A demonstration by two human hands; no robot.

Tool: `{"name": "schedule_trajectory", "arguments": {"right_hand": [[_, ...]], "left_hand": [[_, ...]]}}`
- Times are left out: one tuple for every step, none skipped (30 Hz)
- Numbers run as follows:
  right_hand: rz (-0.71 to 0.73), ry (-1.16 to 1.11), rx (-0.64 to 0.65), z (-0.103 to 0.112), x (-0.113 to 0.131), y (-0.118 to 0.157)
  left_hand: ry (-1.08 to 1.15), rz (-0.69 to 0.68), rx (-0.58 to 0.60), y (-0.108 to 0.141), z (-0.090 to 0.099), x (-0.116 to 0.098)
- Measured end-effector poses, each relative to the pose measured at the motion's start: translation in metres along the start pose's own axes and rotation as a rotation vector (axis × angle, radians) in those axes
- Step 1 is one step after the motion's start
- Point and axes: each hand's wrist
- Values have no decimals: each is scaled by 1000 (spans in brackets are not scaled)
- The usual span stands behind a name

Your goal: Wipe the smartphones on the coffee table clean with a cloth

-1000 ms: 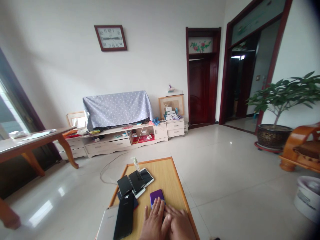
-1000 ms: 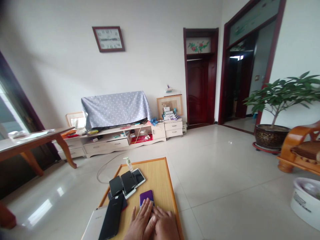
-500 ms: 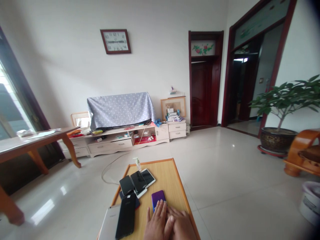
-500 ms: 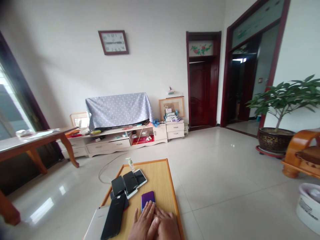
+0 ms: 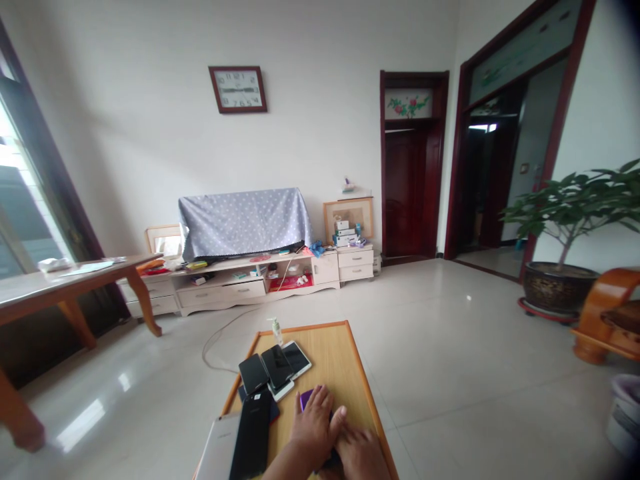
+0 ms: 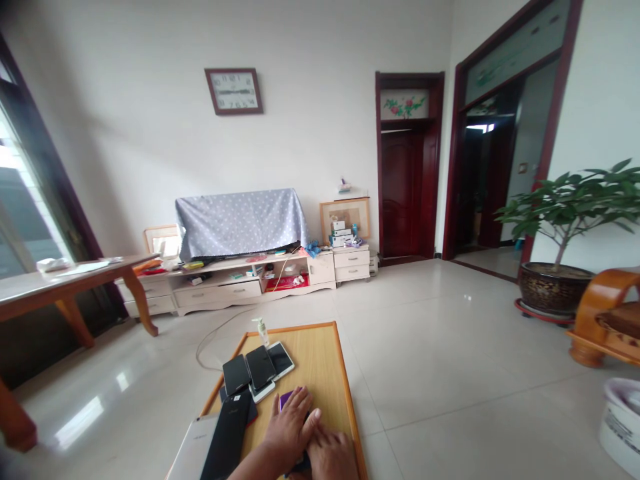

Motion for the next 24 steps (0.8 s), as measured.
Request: {"name": "schedule_trajectory", "arguments": {"right_hand": [[-6, -16, 18, -2, -2, 1], [-12, -38, 38, -3, -4, 1], [-21, -55, 47, -3, -4, 2], [-38, -58, 38, -1, -4, 3], [-58, -54, 30, 2, -4, 4], [-82, -45, 27, 6, -3, 4], [-107, -35, 29, 9, -1, 4], [-127, -30, 35, 13, 2, 5], [-136, -34, 47, 17, 4, 5], [-130, -48, 61, 20, 7, 5], [-113, -68, 77, 22, 10, 5], [-93, -88, 94, 24, 12, 5], [-78, -105, 113, 26, 13, 5], [-69, -114, 132, 27, 14, 5], [-66, -115, 150, 27, 14, 5], [-66, -113, 170, 28, 13, 5], [-65, -110, 196, 27, 13, 5], [-61, -108, 224, 27, 12, 5], [-57, -108, 251, 26, 11, 5], [-57, -109, 275, 25, 10, 5], [-61, -110, 293, 24, 10, 5], [-69, -110, 303, 23, 10, 4], [-78, -110, 308, 22, 11, 4], [-88, -111, 310, 22, 12, 5]], "left_hand": [[-2, 15, -13, 2, 1, 1], [-4, 33, -22, 5, 2, 1], [-6, 52, -31, 7, 3, 2], [-10, 72, -42, 10, 4, 3], [-16, 90, -50, 13, 5, 4], [-22, 101, -59, 16, 6, 5], [-30, 107, -65, 20, 6, 6], [-38, 112, -67, 23, 5, 7], [-48, 117, -64, 27, 4, 7], [-60, 126, -58, 31, 3, 7], [-74, 140, -51, 34, 1, 7], [-88, 156, -44, 37, -1, 6], [-99, 173, -39, 40, -2, 6], [-107, 188, -38, 43, -4, 6], [-110, 201, -41, 45, -5, 6], [-108, 211, -50, 47, -7, 7], [-104, 219, -64, 48, -8, 7], [-98, 226, -79, 49, -9, 7], [-90, 231, -91, 49, -10, 7], [-83, 236, -102, 50, -11, 7], [-77, 239, -106, 50, -11, 7], [-74, 242, -106, 50, -11, 7], [-73, 244, -102, 50, -10, 6], [-76, 246, -97, 51, -9, 5]]}}
Point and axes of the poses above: each hand's wrist, its own y-axis away from the middle knuckle, its own z-axis out of the back of the hand, x = y × z, and after that the axes turned 5 degrees about -y, right-handed
